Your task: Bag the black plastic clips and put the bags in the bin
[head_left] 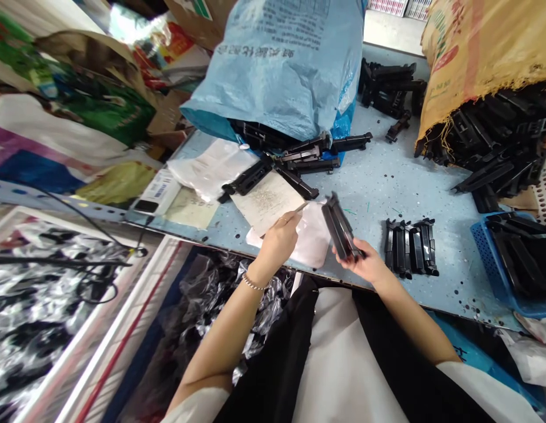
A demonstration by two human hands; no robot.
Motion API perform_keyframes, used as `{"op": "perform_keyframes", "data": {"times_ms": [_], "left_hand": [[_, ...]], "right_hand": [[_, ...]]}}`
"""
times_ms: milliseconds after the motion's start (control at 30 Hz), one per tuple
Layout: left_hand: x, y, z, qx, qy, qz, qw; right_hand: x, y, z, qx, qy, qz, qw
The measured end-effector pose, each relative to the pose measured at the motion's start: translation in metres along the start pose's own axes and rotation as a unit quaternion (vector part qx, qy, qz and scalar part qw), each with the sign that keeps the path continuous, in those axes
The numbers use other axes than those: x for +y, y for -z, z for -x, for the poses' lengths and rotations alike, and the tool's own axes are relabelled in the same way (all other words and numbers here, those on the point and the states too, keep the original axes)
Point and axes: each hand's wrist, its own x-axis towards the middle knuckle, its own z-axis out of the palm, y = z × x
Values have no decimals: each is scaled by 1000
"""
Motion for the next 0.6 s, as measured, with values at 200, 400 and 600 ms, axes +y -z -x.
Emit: {"op": "perform_keyframes", "data": {"times_ms": [200, 400, 600], "left_hand": [[28, -3, 18, -17, -65, 84, 994], [67, -15, 49, -79, -169, 161, 969], [66, 12, 71, -24, -135, 133, 982]], "right_hand": [[14, 9, 16, -59, -158, -27, 985], [24, -16, -6, 56, 18, 95, 994], [16, -19, 38, -132, 89, 303, 940]]}}
